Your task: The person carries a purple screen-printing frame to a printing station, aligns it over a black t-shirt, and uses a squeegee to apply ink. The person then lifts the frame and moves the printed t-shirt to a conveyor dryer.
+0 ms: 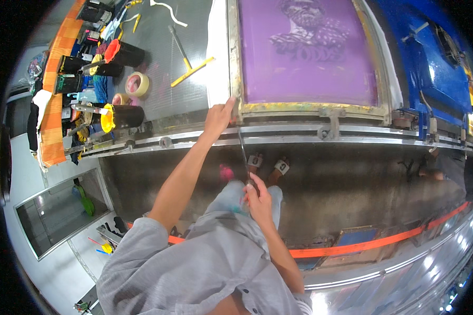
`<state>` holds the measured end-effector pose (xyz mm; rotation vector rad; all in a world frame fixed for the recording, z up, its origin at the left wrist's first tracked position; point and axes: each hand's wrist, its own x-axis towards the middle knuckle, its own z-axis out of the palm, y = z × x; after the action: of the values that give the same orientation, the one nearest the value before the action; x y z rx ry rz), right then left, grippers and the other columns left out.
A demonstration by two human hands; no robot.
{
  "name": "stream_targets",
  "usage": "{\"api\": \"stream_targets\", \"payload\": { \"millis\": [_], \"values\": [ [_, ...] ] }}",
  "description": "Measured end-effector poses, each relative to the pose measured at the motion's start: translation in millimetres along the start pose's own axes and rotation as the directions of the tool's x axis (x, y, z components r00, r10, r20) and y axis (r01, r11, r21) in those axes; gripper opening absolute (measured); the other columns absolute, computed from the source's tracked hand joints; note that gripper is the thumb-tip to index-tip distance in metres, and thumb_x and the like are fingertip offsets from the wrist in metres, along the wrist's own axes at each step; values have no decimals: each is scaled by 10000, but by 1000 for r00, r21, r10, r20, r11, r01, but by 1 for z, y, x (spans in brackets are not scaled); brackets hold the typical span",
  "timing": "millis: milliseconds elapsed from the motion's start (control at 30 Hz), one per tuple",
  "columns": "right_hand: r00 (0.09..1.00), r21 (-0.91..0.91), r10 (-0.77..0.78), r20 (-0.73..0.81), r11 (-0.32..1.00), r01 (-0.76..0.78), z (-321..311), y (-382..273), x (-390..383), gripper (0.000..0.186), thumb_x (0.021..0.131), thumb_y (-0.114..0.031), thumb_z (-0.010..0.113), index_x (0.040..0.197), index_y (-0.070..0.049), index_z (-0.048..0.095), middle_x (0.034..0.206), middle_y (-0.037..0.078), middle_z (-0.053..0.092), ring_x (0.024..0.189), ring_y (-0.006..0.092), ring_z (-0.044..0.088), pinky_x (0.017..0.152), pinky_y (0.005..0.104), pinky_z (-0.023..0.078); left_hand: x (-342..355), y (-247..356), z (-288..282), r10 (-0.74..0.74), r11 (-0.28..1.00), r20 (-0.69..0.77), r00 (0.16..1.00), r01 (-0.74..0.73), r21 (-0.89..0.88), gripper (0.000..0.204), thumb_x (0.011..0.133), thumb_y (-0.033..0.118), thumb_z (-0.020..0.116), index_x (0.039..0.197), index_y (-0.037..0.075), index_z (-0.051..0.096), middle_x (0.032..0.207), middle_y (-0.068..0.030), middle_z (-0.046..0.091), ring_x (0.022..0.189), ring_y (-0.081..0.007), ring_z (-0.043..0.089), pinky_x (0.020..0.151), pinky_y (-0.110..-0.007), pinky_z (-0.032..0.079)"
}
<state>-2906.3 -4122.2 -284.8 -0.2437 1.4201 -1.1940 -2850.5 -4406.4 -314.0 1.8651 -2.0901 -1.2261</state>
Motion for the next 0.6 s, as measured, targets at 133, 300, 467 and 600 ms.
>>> {"api": "stream_targets", "payload": {
  "millis": [133, 300, 467, 600],
  "values": [
    [991, -53, -56, -118, 997, 50, 30, 4, 1, 375, 1002, -123, 516, 1366, -36, 538, 918, 71, 651, 640, 77, 587, 490, 215, 450, 6, 7, 4, -3, 1000, -24, 1000, 3, -31, 796, 964, 638, 400, 638, -24, 698, 569, -160, 650, 641, -354, 671, 712, -450, 515],
    [973, -111, -125, -196, 988, 105, 47, 16, -2, 366, 995, -121, 531, 1350, -35, 561, 888, 56, 648, 609, 73, 564, 484, 223, 445, 0, 11, -3, -5, 992, -18, 1000, 3, -126, 808, 957, 653, 406, 617, -26, 682, 540, -142, 637, 621, -333, 668, 695, -445, 513],
    [957, -188, -183, -224, 972, 142, 56, 23, 0, 364, 989, -113, 534, 1343, -36, 570, 867, 50, 644, 598, 70, 544, 490, 231, 441, 2, 6, 1, 9, 983, -71, 997, -21, -181, 756, 939, 616, 476, 574, -30, 620, 497, -135, 577, 554, -263, 637, 606, -404, 478],
    [942, -154, -164, -293, 980, 123, 65, 21, 0, 354, 950, -89, 586, 1292, 1, 603, 891, 72, 631, 632, 96, 539, 571, 260, 441, 2, 6, 0, 3, 988, -33, 999, -8, -154, 786, 962, 637, 419, 622, -19, 686, 524, -126, 630, 600, -308, 660, 686, -424, 512]
  ]
}}
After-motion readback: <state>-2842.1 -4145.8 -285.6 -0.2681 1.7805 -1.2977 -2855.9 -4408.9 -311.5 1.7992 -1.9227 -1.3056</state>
